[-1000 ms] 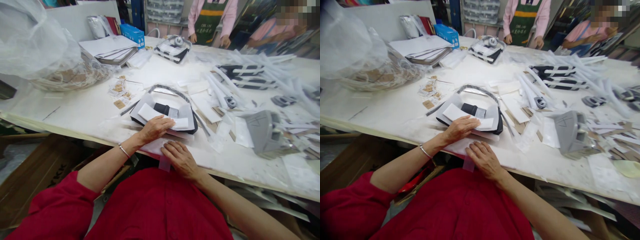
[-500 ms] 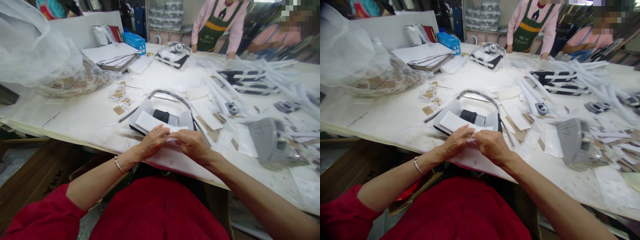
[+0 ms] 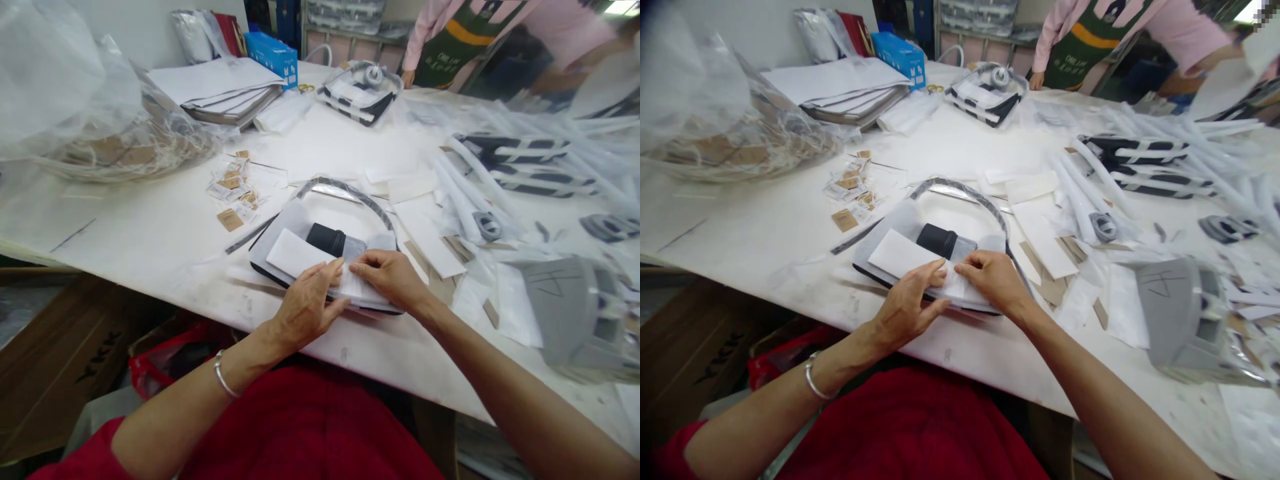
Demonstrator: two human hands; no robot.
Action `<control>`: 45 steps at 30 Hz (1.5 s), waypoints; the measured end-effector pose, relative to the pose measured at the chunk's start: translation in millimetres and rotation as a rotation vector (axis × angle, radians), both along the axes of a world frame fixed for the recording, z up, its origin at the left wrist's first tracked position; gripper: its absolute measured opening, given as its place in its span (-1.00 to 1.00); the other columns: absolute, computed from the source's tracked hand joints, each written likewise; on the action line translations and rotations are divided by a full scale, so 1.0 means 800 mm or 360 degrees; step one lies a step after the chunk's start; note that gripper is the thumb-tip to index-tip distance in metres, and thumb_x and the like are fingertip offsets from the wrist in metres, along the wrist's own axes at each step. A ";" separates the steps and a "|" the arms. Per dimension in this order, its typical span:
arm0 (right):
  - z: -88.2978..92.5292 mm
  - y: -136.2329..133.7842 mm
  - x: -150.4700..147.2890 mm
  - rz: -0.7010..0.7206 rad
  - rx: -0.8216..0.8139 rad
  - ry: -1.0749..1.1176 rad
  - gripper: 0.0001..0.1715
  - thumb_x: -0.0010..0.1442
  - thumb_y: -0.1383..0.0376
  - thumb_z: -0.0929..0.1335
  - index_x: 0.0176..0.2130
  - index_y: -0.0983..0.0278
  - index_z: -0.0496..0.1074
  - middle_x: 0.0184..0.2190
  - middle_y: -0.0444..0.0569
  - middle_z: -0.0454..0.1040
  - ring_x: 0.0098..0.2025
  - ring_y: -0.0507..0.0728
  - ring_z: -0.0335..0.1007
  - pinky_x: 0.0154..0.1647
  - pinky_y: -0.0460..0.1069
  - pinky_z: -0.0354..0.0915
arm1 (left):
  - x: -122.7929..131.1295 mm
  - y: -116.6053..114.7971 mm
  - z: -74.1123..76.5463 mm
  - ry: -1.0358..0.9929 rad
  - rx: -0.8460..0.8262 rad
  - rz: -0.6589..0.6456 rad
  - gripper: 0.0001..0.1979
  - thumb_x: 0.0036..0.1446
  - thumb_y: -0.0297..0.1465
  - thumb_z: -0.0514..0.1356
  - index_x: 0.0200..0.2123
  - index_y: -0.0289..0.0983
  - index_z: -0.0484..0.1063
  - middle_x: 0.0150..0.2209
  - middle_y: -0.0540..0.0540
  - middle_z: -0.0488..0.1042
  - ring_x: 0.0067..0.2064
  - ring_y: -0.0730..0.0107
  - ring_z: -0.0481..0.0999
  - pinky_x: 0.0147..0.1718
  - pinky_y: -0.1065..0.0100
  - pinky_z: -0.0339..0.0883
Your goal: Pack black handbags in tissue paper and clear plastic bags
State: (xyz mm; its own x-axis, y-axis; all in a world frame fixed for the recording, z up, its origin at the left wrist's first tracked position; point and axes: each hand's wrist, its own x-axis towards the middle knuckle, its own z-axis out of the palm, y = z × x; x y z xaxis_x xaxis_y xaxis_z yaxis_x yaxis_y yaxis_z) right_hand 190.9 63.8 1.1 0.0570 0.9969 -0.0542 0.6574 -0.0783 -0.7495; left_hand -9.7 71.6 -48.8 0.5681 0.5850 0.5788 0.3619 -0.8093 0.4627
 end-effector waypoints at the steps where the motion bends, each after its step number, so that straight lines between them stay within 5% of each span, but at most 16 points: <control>1: -0.006 0.000 0.002 -0.0023 0.0013 0.0010 -0.71 0.15 0.14 0.40 -0.51 0.25 0.51 -0.56 -0.17 0.46 -0.48 0.04 0.31 -0.45 -0.08 0.16 | 0.003 0.000 -0.001 -0.0012 -0.0022 0.0045 -0.46 0.31 -0.34 0.15 0.28 -0.31 0.07 -0.07 -0.20 0.54 -0.01 0.21 0.55 0.13 0.10 0.39; 6: -0.025 -0.001 0.005 -0.0124 0.0040 0.0092 -0.71 0.14 0.13 0.40 -0.50 0.25 0.48 -0.55 -0.17 0.44 -0.46 0.05 0.31 -0.42 -0.07 0.17 | 0.013 0.003 0.000 0.0100 0.0128 0.0164 -0.55 0.32 -0.45 0.06 0.25 -0.28 0.10 -0.10 -0.19 0.55 -0.03 0.17 0.55 0.08 0.09 0.43; 18: -0.027 0.007 -0.002 -0.0127 -0.0071 0.0210 -0.80 0.03 0.19 0.46 -0.49 0.26 0.51 -0.55 -0.19 0.45 -0.47 0.03 0.29 -0.46 -0.09 0.12 | 0.005 0.000 0.004 0.0192 0.0255 -0.0013 -0.58 0.30 -0.44 0.07 0.20 -0.25 0.16 -0.09 -0.22 0.48 0.03 0.13 0.49 0.08 0.02 0.42; 24: -0.028 0.016 0.000 -0.0053 -0.0075 0.0081 -0.76 0.00 0.14 0.44 -0.51 0.26 0.46 -0.59 -0.21 0.36 -0.50 0.02 0.22 -0.51 -0.09 0.03 | -0.007 0.002 0.001 0.0250 0.0424 -0.0172 -0.64 0.27 -0.49 0.12 0.13 -0.24 0.29 0.17 -0.33 0.31 0.19 0.10 0.38 0.09 0.04 0.44; 29: -0.026 0.024 0.002 -0.0039 -0.0103 -0.0129 -0.74 0.02 0.14 0.45 -0.52 0.26 0.44 -0.60 -0.21 0.36 -0.50 0.01 0.23 -0.51 -0.09 0.02 | -0.010 0.001 -0.003 0.0219 0.0497 -0.0202 -0.67 0.25 -0.55 0.11 0.08 -0.27 0.32 0.15 -0.31 0.37 0.28 0.09 0.29 0.16 0.00 0.37; 35: -0.014 0.027 -0.004 -0.0167 -0.0002 -0.0165 -0.80 -0.04 0.25 0.50 -0.52 0.28 0.44 -0.57 -0.15 0.43 -0.49 0.02 0.29 -0.49 -0.11 0.09 | -0.006 -0.001 0.001 0.0315 0.0456 -0.0189 -0.79 0.28 -0.43 0.14 -0.01 -0.27 0.38 -0.05 -0.19 0.52 0.03 0.22 0.52 0.18 0.02 0.34; 37: -0.001 0.016 0.001 -0.0183 0.0030 -0.0112 -0.87 0.03 0.26 0.46 -0.39 0.27 0.49 -0.52 -0.15 0.48 -0.51 0.00 0.33 -0.51 -0.12 0.14 | -0.005 -0.002 0.001 0.0333 0.0458 -0.0167 -0.76 0.28 -0.37 0.17 0.00 -0.27 0.38 -0.06 -0.19 0.52 0.02 0.21 0.52 0.17 0.02 0.35; 40: 0.024 -0.025 0.038 -0.0322 0.0174 0.0193 -0.72 0.13 0.16 0.40 -0.20 0.27 0.50 -0.46 -0.12 0.52 -0.54 0.02 0.39 -0.57 -0.11 0.21 | -0.004 -0.003 0.000 0.0306 0.0496 -0.0155 -0.71 0.28 -0.34 0.18 0.05 -0.25 0.37 -0.06 -0.18 0.52 0.03 0.19 0.51 0.16 0.02 0.34; 45: 0.059 -0.147 0.184 -0.1052 0.0620 0.0314 -0.56 0.03 -0.01 0.44 -0.27 0.30 0.50 -0.44 -0.04 0.52 -0.45 0.08 0.43 -0.44 -0.04 0.36 | -0.002 -0.003 -0.002 0.0213 0.0624 -0.0165 -0.73 0.30 -0.37 0.14 0.04 -0.26 0.39 -0.07 -0.17 0.52 -0.01 0.20 0.52 0.13 0.02 0.36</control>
State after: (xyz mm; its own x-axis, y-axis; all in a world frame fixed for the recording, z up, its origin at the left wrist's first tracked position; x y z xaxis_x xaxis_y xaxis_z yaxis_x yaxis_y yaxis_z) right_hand 338.1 -53.5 48.0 0.6694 0.7092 0.2210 0.4183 -0.1140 -0.9011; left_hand -11.6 69.4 -50.5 0.6973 0.2714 0.6634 0.3055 -0.9498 0.0674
